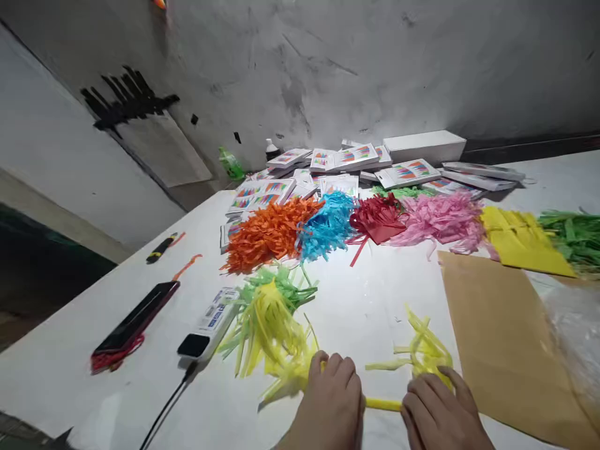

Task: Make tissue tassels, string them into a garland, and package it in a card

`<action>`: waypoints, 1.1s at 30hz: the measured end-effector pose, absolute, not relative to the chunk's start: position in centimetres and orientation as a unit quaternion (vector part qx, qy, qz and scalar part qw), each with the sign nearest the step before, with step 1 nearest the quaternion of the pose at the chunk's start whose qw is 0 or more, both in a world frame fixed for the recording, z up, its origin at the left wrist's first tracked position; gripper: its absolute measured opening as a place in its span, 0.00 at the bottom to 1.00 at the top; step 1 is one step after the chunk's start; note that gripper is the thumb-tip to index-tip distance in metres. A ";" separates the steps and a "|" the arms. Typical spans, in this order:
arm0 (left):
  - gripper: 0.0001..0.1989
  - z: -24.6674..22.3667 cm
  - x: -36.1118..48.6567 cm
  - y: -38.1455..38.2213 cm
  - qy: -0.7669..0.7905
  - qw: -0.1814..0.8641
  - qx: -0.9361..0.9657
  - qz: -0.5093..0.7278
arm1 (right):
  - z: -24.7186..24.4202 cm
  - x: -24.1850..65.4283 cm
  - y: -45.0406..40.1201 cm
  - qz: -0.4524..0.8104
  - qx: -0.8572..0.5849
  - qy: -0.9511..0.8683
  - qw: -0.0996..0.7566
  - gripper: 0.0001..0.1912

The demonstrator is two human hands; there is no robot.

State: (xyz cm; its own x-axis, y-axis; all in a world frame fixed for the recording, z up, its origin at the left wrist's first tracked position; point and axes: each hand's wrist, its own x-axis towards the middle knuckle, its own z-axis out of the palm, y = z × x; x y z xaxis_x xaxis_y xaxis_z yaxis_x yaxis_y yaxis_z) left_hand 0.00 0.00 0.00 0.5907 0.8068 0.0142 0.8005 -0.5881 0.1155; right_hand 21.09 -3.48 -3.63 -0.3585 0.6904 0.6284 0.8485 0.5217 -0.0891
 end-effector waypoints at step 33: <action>0.06 2.3 1.0 -0.1 0.444 0.243 0.855 0.110 | -1.0 19.6 -1.9 -0.179 -0.376 -0.840 0.348 0.15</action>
State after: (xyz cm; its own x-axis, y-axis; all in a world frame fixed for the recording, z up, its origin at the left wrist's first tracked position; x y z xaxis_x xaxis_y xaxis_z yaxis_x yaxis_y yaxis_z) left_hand 1.01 -0.12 2.31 0.5811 0.8134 -0.0280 0.7063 -0.4869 0.5140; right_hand 19.61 -1.89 -0.95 -0.4749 0.5073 0.7191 0.7566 0.6527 0.0392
